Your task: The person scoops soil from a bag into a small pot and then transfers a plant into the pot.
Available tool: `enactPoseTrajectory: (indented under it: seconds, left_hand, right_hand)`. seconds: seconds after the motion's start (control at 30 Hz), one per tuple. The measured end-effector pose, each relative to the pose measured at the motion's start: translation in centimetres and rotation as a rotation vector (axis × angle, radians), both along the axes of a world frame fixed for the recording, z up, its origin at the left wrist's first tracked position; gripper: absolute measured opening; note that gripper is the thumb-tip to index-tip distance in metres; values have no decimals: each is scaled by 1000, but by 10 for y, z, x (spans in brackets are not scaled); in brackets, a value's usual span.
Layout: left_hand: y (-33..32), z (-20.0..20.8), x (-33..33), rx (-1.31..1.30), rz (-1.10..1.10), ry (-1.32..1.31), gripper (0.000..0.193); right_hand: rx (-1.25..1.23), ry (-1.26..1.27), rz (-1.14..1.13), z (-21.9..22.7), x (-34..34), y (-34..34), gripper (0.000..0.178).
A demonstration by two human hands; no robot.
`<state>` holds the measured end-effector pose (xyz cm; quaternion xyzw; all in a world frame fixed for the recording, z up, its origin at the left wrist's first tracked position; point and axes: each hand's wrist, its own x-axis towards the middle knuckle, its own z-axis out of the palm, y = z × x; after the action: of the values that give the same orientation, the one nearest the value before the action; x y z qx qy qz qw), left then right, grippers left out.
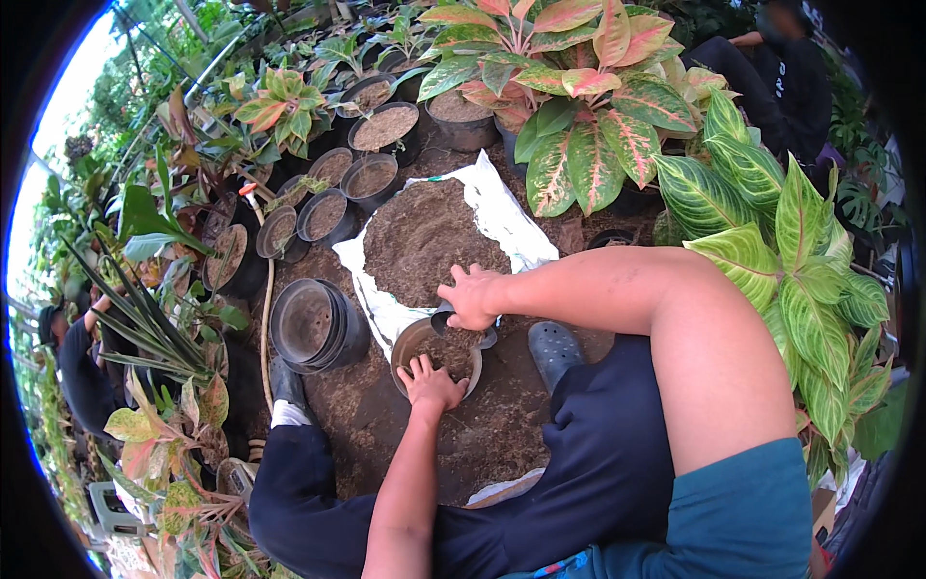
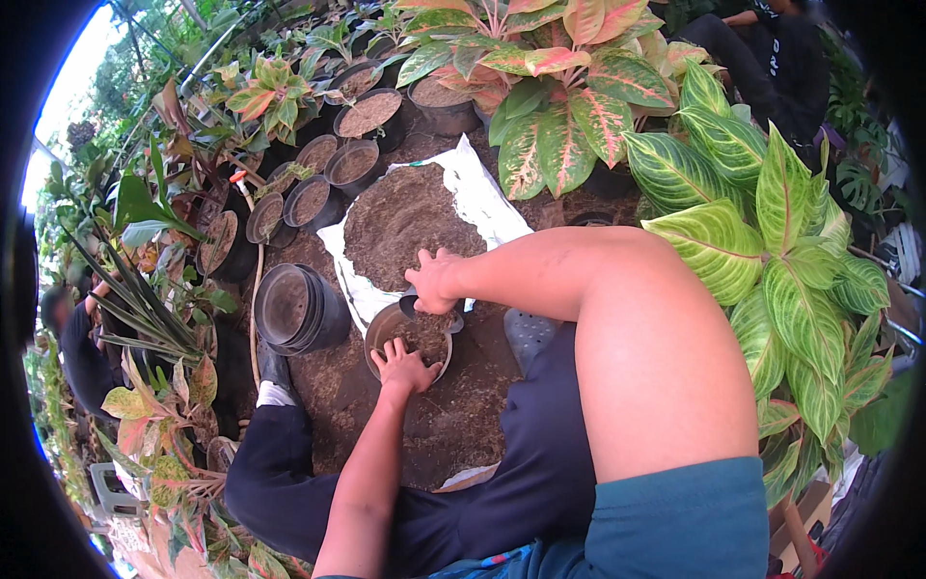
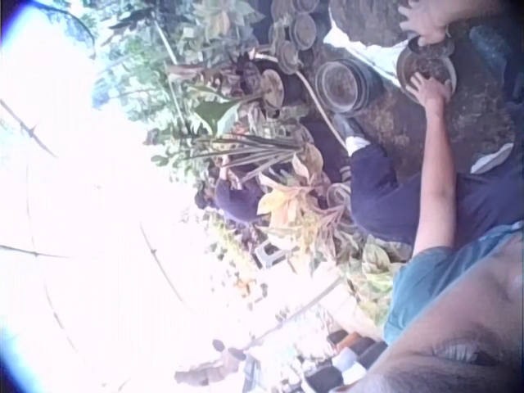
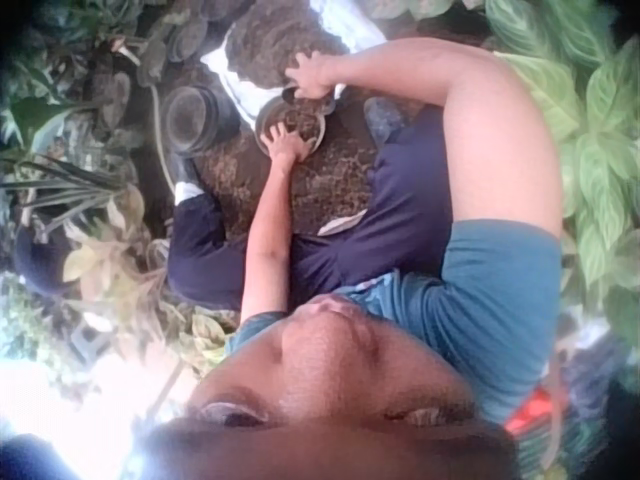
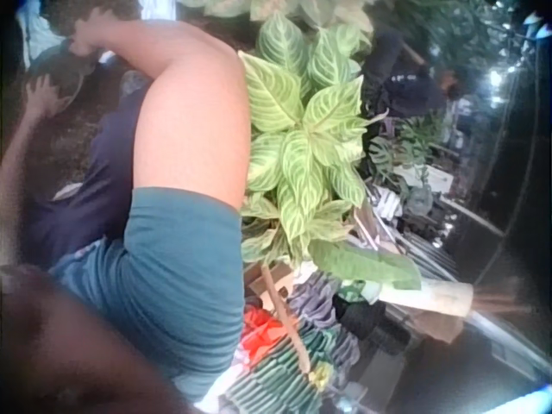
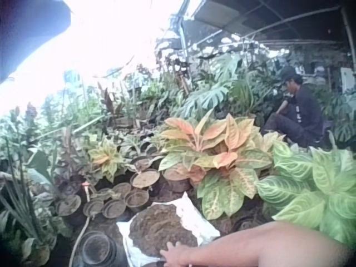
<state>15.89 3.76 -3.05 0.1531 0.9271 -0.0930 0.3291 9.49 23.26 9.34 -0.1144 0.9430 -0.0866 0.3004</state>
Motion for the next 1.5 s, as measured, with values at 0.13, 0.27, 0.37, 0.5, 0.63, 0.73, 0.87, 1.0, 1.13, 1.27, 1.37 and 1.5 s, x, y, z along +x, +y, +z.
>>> enactPoseTrajectory:
  seconds: [0.13,0.27,0.37,0.5,0.63,0.73,0.87,1.0,1.13,1.27,1.37,1.5]
  left_hand:
    - [-1,4,1,9,-2,-3,75]
    - [-2,11,5,34,6,15,72]
    - [1,10,9,68,38,65,69]
    - [2,11,10,122,79,96,67]
    - [-1,5,10,138,77,135,64]
    - [-4,-3,9,210,107,288,55]
    - [-17,-11,6,495,234,639,41]
    - [-13,18,20,522,474,834,61]
    - [-30,11,15,798,1054,466,72]
    - [-39,2,23,816,1059,337,65]
    - [-41,3,16,940,1053,242,43]
    - [-23,25,12,1032,1002,93,39]
  right_hand:
    - [-6,-39,-41,-3,1,0,73]
    - [-24,-90,-118,2,2,-3,78]
    - [-89,-106,-233,8,0,3,82]
    - [-147,-59,-381,47,-5,18,87]
    - [-137,142,-464,87,-5,22,87]
    - [-183,190,-583,83,9,27,86]
    - [-274,188,-800,36,35,24,82]
    - [-613,-12,-1035,15,89,34,70]
    - [-704,-36,-1063,-11,96,56,70]
    - [-832,-54,-1133,-1,104,76,75]
    - [-860,-85,-1130,11,106,86,76]
    - [-863,-73,-1080,33,109,91,79]
